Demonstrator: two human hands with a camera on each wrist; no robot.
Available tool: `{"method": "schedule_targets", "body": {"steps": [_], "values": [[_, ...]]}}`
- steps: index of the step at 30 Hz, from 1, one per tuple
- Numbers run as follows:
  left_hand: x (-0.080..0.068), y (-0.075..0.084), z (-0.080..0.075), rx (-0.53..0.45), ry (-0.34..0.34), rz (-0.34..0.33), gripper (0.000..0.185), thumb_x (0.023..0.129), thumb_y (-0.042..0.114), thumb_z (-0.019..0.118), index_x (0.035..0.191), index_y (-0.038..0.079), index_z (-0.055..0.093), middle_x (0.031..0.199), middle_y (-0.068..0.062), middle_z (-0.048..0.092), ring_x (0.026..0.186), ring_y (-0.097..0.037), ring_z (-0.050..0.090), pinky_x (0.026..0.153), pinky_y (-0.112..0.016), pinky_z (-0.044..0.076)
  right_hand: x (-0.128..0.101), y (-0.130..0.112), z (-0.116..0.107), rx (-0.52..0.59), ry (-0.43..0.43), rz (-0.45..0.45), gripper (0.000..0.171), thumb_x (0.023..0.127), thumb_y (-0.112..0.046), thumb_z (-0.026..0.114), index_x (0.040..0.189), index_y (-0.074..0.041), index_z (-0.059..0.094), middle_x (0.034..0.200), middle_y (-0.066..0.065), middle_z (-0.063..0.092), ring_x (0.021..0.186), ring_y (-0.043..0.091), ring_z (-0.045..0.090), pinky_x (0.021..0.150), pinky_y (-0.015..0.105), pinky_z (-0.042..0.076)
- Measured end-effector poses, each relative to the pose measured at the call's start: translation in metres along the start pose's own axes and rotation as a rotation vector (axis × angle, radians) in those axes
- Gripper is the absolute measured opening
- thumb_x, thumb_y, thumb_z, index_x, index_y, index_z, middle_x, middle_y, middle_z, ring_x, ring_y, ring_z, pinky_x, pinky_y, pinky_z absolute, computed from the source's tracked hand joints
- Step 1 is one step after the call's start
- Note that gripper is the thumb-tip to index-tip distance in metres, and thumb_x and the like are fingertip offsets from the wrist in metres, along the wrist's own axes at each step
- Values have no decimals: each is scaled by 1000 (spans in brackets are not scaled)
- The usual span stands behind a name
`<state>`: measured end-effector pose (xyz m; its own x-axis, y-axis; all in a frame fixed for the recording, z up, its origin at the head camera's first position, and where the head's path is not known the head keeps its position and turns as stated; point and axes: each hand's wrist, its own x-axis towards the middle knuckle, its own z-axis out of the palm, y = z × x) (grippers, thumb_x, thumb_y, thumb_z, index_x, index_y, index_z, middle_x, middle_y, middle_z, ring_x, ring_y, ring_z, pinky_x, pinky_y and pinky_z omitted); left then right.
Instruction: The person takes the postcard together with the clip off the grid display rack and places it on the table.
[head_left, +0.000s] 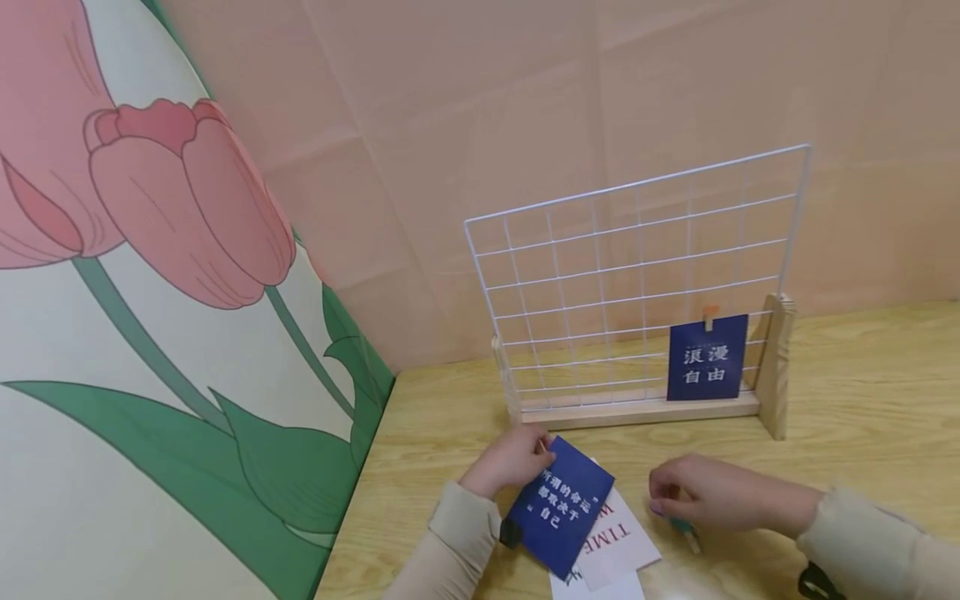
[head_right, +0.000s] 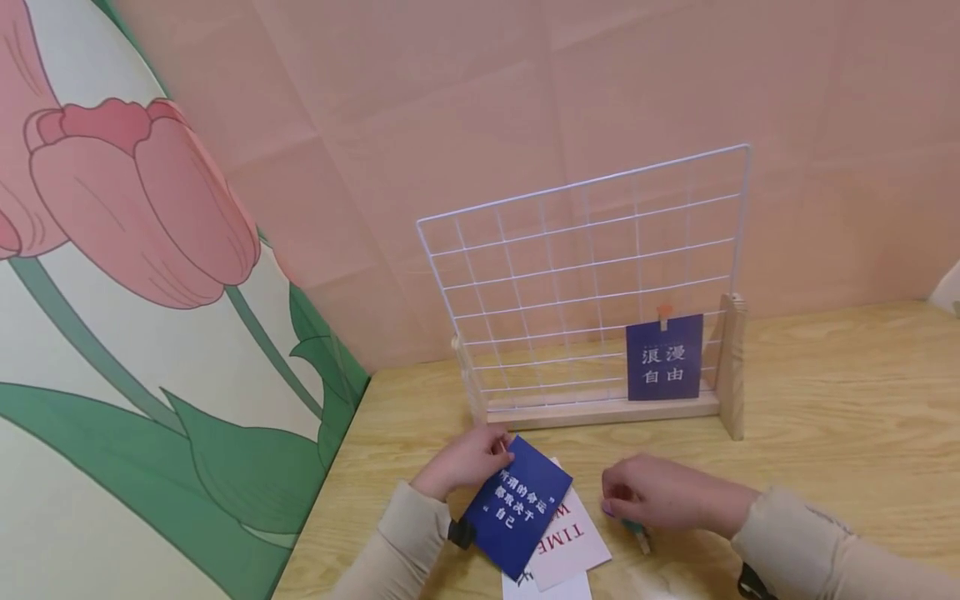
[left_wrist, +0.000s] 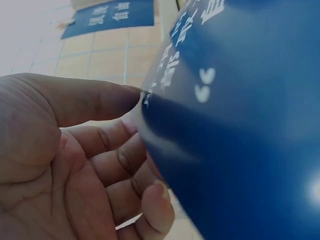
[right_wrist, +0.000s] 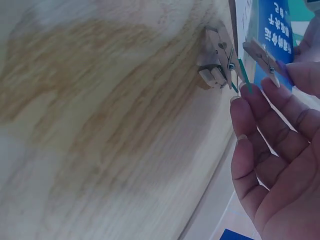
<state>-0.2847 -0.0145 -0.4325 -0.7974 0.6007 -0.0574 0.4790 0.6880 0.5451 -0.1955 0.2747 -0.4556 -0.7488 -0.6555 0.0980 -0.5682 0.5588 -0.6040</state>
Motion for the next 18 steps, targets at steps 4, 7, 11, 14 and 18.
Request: {"method": "schedule_targets", "body": {"steps": [4, 7, 11, 14, 18], "values": [[1, 1, 2, 64, -26, -14, 7, 98, 14, 69, 94, 9, 67, 74, 4, 56, 66, -11, 51, 61, -27, 44, 1, 5, 4, -14, 9, -46, 19, 100, -18, 68, 84, -25, 63, 77, -24, 54, 69, -5, 51, 60, 25, 47], [0, 1, 3, 89, -39, -20, 7, 98, 17, 69, 94, 10, 68, 76, 5, 56, 68, -11, 51, 63, -27, 44, 0, 7, 7, -22, 12, -64, 19, 100, -16, 68, 84, -25, 63, 77, -25, 53, 68, -5, 51, 59, 24, 47], [-1, 0, 3, 107, -51, -18, 9, 97, 18, 69, 94, 10, 69, 77, 5, 58, 69, -11, 52, 64, -27, 45, -3, 7, 9, -53, 12, -67, 19, 99, -16, 69, 83, -24, 63, 77, -25, 52, 68, -6, 49, 59, 24, 46], [-3, 0, 3, 108, -56, -17, 10, 98, 19, 69, 93, 10, 70, 79, 5, 61, 71, -11, 54, 66, -27, 46, -4, 6, 9, -91, 1, -36, 18, 98, -18, 70, 82, -24, 63, 78, -24, 51, 69, -5, 48, 60, 26, 47], [-3, 0, 5, 103, -60, -5, 12, 98, 20, 68, 93, 10, 71, 83, 5, 64, 75, -9, 56, 71, -27, 48, -3, 7, 9, -142, -9, -4, 17, 96, -19, 72, 82, -25, 63, 80, -22, 50, 71, -4, 47, 62, 28, 48]]}}
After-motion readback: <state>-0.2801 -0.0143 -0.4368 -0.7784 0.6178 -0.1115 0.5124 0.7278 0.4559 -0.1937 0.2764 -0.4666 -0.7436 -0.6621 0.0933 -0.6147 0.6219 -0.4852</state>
